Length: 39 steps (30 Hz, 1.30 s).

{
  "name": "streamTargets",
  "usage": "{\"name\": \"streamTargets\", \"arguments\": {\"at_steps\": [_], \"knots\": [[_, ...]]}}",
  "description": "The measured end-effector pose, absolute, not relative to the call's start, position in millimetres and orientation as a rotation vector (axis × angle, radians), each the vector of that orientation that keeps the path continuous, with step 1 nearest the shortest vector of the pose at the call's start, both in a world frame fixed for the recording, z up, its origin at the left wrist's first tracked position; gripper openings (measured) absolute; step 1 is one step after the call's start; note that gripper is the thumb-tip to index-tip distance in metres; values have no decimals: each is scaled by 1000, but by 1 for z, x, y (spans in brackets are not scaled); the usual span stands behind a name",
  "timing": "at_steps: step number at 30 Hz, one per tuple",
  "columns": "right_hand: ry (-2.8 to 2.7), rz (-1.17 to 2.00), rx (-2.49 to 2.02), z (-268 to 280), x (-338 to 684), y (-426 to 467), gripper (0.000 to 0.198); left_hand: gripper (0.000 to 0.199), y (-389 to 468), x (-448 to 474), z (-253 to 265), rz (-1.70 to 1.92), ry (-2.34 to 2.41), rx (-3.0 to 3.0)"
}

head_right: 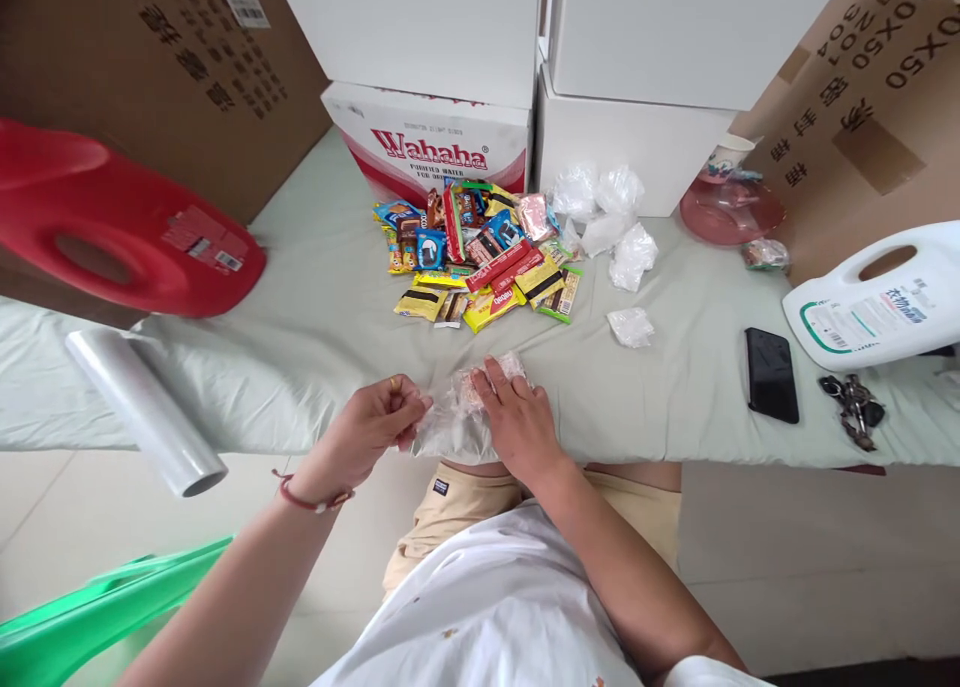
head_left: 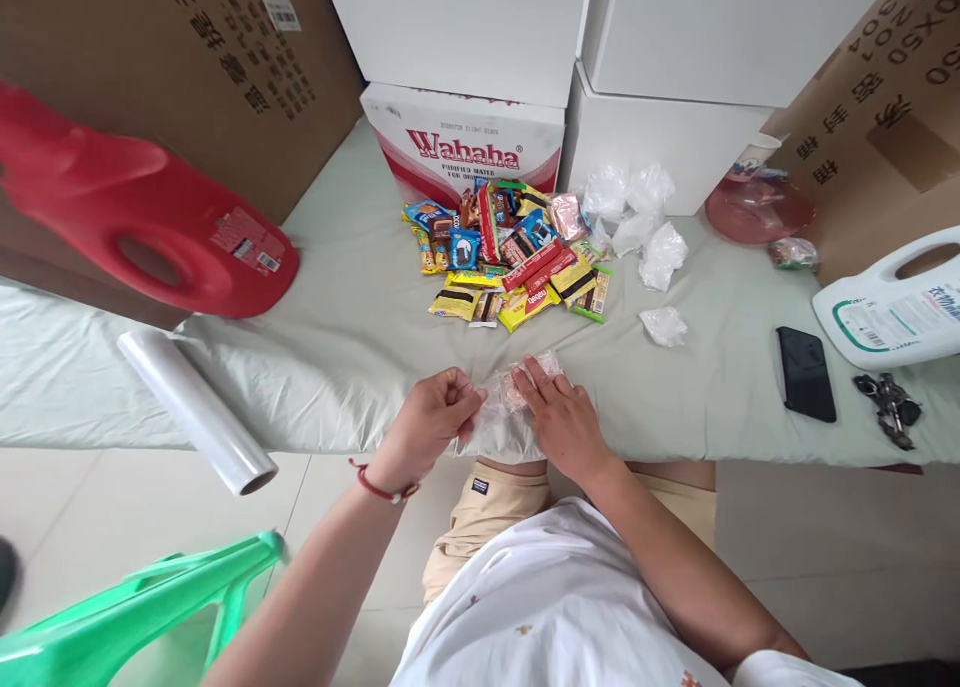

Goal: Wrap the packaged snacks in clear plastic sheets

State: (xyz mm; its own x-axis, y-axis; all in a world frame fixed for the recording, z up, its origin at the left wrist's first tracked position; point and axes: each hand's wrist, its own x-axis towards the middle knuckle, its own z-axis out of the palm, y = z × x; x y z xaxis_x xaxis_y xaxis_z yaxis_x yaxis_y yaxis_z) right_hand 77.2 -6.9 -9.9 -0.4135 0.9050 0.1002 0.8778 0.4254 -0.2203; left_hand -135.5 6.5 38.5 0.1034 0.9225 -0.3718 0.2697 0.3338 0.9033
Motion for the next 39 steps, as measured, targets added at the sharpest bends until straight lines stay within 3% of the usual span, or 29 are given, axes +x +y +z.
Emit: {"name": "streamTargets", "arguments": {"at_steps": [5,11,15,20,25,30,35,39], "knots": [[-2496,225,-1520,-12,81,-5,64,33,36,-85,48,868,1132,774],[-2286,618,-1226,-26,104,1,58,12,49,-38,38,851,1129,638],[-2069,895,-1104,-31,117,5,58,28,46,-31,40,882,1094,689],[-1677,1333,-1065,-37,127,8,84,58,53,-36,25,907,1114,764],[-1456,1557,-943,-35,127,9,93,61,50,-37,10,824,1323,1273],[-1470,1413,-977,-28,124,6,79,60,41,-25,17,564,1608,1833],[-1538,717,-1265,-12,129,3,41,65,45,-28,17,415,1613,1990],[-1759,582,-1199,-2,127,12,37,77,53,-36,11,435,1522,1967]]}}
